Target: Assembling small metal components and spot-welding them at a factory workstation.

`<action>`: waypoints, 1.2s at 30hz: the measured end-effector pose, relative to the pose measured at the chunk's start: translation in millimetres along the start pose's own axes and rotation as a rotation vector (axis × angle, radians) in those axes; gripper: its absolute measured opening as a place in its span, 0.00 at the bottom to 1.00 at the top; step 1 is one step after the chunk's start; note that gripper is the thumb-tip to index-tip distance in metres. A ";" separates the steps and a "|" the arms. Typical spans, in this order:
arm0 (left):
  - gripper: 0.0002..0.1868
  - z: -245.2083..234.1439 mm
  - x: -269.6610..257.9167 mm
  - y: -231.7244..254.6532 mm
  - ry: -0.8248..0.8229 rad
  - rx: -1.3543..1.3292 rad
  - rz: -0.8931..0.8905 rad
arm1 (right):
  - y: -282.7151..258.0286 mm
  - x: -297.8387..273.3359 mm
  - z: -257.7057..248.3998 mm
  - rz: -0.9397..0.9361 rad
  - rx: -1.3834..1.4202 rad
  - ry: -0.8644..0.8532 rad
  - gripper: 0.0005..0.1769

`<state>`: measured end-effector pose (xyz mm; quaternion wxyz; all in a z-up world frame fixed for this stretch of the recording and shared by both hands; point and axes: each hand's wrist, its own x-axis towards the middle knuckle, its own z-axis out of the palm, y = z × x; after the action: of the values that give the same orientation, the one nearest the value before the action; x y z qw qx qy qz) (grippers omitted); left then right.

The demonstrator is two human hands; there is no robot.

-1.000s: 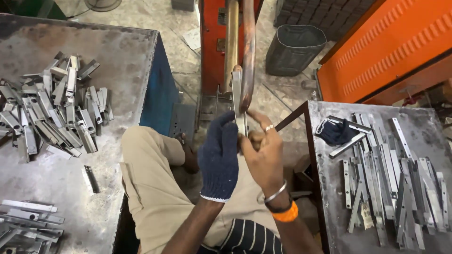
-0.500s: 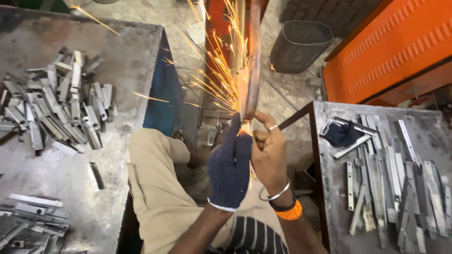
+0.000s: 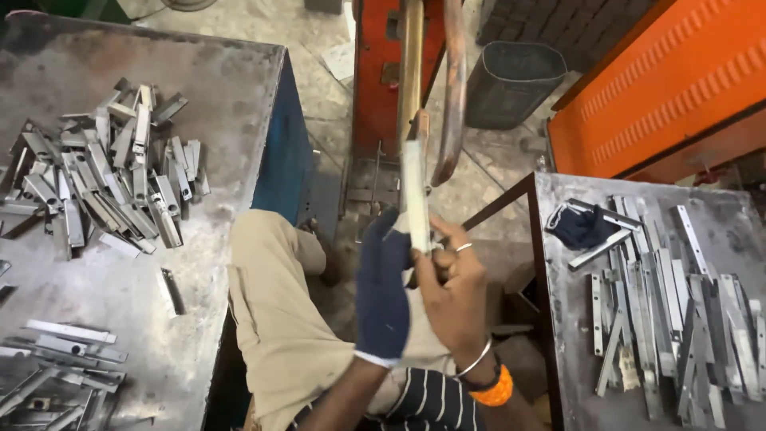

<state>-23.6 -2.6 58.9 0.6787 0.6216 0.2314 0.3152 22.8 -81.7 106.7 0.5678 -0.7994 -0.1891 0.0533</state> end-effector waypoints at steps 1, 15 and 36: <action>0.17 -4.5 12.6 2.4 0.012 -0.008 0.011 | -2.7 1.6 7.3 -0.016 -0.003 -0.008 0.25; 0.20 -288.6 33.3 -219.4 0.662 -1.143 -0.312 | -1.4 -11.7 142.4 -0.287 -0.119 -0.966 0.17; 0.10 -348.3 22.2 -194.8 0.831 1.232 -0.215 | 12.5 -17.9 177.2 -0.224 -0.035 -1.080 0.14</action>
<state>-226.7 250.8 -174.0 0.0916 0.6926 0.6627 0.2695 -43.8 65.6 30.8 0.3787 -0.6428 -0.5382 0.3920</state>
